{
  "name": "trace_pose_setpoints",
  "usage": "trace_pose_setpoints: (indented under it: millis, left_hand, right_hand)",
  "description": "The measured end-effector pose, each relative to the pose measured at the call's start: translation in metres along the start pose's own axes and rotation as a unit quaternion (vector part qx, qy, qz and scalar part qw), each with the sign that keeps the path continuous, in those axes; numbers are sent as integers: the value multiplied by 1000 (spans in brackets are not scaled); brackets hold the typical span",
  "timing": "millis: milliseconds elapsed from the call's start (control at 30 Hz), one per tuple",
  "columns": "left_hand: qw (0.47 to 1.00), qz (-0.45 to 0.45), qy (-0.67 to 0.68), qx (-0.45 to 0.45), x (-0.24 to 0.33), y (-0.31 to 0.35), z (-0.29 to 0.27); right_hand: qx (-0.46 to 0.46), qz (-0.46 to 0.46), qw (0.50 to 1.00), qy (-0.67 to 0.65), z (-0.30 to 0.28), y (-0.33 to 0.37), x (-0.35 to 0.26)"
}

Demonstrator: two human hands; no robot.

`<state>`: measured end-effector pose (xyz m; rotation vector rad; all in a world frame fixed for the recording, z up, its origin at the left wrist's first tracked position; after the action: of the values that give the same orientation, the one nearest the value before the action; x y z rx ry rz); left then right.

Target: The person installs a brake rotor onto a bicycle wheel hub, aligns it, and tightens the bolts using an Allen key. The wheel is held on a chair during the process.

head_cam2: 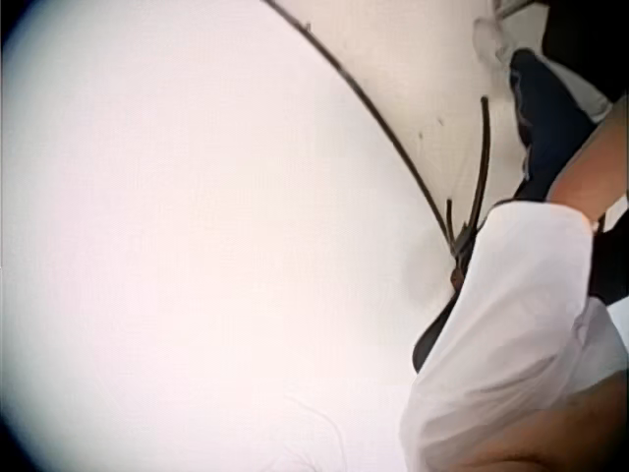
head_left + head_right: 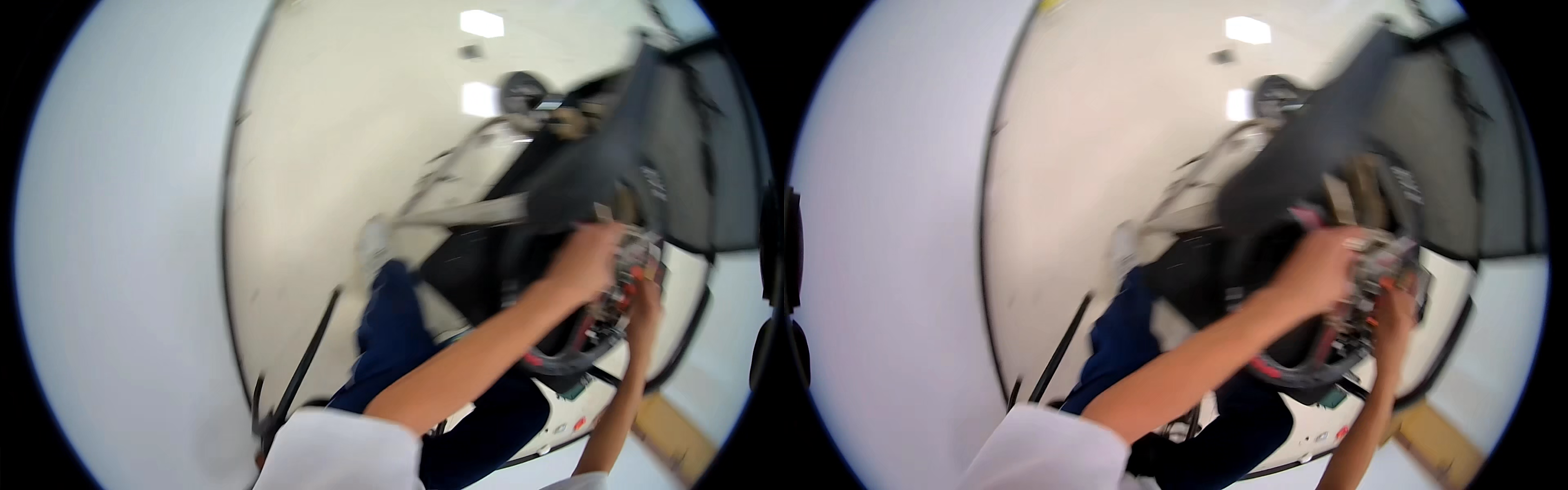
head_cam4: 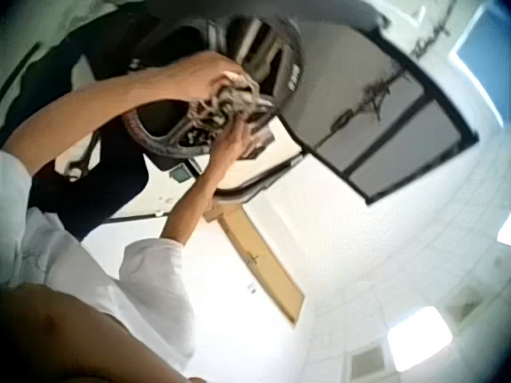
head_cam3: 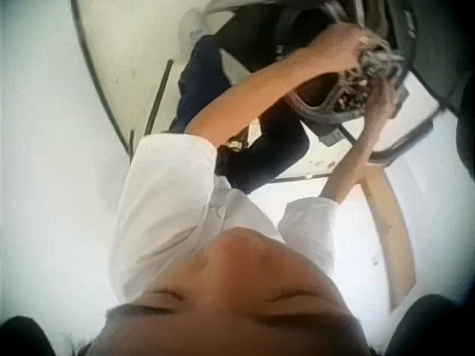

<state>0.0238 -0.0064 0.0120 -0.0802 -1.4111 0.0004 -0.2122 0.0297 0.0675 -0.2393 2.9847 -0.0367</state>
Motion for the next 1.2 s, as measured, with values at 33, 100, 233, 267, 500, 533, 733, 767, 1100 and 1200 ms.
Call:
trace_pose_setpoints:
  millis: [33,100,233,267,500,533,733,767,1100,1200]
  left_hand:
    - [1000,-21,20,6,10,5,-10]
    - [999,-34,0,31,1,15,-11]
    - [997,-37,-52,38,-5,6,-7]
    - [997,-36,-59,25,-4,1,2]
    - [998,-39,-55,5,5,4,-9]
    - [998,-50,-49,3,6,4,-8]
    - [998,-42,-51,-3,7,4,-8]
    - [998,-44,-48,-5,9,2,-9]
    - [997,-58,-55,-20,11,2,-11]
    - [997,-47,-59,-15,6,2,-8]
  right_hand:
    - [28,-33,998,-35,13,4,17]
    - [-40,-77,996,-32,-9,-13,-27]
    - [-28,-152,986,-56,-22,-33,-23]
    - [-18,-91,991,-101,-34,-33,-10]
    - [-70,48,981,-172,-45,1,-25]
    - [-59,46,982,-172,-38,9,-30]
    - [6,-19,993,-118,-11,15,-37]
    - [5,-23,993,-115,-10,14,-37]
    - [23,-92,995,-18,1,13,-38]
    - [40,-162,986,4,3,13,-30]
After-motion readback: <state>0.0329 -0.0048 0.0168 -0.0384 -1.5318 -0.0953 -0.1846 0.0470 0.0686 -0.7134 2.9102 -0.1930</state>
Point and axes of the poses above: each hand's wrist, its own y-axis away from the middle knuckle, its own z-axis out of the palm, x = y × z, the point moved 1 cm from there along -y, towards the middle knuckle, and after that the axes turned 3 degrees about x, right-handed, at the moved point
